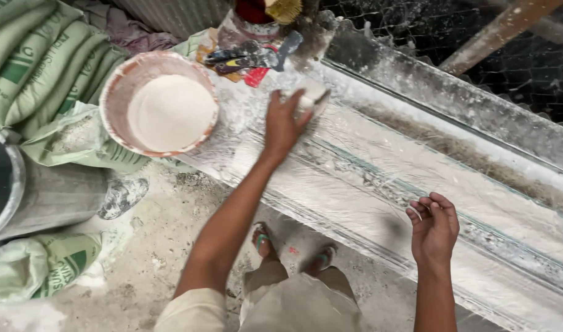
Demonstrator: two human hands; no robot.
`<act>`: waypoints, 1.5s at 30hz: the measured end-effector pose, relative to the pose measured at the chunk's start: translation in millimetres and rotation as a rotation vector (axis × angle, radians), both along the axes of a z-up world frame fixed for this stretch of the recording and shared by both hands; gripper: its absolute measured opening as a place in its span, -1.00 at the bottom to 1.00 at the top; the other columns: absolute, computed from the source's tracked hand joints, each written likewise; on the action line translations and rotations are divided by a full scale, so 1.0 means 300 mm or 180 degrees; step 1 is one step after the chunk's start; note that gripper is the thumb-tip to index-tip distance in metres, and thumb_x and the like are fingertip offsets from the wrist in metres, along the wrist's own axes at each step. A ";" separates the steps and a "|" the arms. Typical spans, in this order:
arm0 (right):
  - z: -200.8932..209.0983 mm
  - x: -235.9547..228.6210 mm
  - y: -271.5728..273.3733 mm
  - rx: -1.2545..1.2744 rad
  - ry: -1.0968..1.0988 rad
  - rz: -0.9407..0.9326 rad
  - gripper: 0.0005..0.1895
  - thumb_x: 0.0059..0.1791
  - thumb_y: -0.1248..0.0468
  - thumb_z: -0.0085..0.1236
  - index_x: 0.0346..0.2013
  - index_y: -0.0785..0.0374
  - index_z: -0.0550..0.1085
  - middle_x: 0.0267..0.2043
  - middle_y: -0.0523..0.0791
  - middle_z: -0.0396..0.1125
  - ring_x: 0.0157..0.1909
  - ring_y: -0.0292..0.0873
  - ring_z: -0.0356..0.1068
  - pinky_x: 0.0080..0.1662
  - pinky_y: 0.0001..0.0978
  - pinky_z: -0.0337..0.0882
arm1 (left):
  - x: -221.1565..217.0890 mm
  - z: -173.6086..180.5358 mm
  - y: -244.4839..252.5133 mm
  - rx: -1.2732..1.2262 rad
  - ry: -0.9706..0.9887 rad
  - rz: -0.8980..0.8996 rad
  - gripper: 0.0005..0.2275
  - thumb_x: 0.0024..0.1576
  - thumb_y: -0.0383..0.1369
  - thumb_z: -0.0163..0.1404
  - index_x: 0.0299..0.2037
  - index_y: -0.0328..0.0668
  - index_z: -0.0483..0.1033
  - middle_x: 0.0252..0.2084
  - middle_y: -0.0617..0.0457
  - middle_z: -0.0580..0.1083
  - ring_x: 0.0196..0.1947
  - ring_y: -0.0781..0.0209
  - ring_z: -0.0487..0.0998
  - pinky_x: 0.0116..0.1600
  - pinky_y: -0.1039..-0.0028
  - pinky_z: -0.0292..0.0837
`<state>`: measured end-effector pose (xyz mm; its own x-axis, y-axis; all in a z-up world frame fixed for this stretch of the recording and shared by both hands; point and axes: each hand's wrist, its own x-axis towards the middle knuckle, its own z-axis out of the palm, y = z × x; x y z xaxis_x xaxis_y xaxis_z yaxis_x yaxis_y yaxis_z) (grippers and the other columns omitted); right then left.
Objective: The person places a sheet of fiberglass mat onto a workbench and smooths it down. They then dip their hand into a bucket of white liquid and apply it to the fiberglass mat, spreading the liquid evenly across the surface with their hands.
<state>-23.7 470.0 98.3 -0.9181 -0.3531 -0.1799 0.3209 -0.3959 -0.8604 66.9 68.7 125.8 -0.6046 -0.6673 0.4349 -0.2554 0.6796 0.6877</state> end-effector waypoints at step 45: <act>-0.170 0.276 0.226 -0.0048 -0.0603 -0.0402 -0.84 0.15 0.31 -0.02 0.02 0.17 0.42 -0.11 -0.12 0.40 -0.03 -0.09 0.41 0.03 -0.12 0.44 | 0.620 0.279 -0.280 0.4001 0.1447 -0.0058 -0.56 0.12 -0.15 0.00 0.16 -0.16 0.31 0.09 -0.11 0.36 -0.02 0.05 0.49 -0.10 0.27 0.53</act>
